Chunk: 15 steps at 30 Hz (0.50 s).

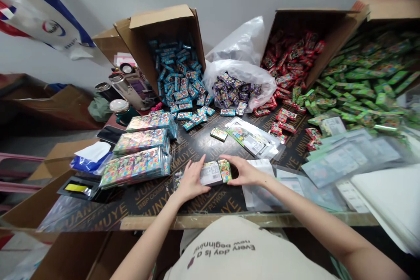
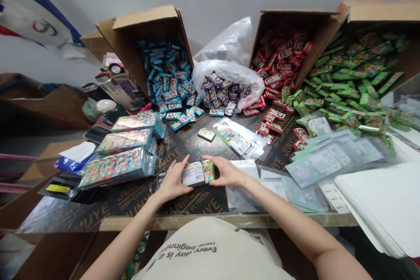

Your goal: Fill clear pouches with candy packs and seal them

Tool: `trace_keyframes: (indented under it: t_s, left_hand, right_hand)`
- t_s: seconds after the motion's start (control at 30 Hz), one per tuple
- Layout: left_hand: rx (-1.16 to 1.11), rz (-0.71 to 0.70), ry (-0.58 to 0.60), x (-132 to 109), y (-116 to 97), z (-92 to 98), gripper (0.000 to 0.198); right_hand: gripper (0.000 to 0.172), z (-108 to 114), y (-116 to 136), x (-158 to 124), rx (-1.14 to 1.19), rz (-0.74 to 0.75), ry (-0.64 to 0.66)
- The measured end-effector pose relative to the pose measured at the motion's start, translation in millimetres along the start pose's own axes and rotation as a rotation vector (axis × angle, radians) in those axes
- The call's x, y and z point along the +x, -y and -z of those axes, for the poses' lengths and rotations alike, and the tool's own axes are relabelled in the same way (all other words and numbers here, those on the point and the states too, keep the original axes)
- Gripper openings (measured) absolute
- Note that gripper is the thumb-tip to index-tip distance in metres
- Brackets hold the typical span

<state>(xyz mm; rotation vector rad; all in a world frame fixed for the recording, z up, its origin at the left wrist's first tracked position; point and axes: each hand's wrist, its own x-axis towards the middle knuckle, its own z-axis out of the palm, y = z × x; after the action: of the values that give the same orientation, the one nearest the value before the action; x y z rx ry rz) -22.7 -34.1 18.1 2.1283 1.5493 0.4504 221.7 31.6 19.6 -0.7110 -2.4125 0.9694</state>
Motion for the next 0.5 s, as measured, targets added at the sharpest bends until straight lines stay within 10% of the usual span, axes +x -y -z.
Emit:
trace_keyframes:
  t_s: [0.1, 0.3, 0.5]
  left_hand:
    - [-0.118, -0.007, -0.008, 4.3, -7.2, 3.4, 0.100]
    - [-0.491, 0.330, -0.417, 27.9, -23.9, -6.7, 0.082]
    - [-1.273, 0.419, -0.485, 38.1, -60.1, -37.2, 0.039]
  right_hand:
    - [0.088, 1.9, 4.0, 3.4, 0.190, -0.017, 0.018]
    - [0.067, -19.8, 13.7, 27.6, 0.827, -0.542, -0.658]
    - [0.028, -29.5, 29.3, 57.2, 1.124, -0.725, -1.043]
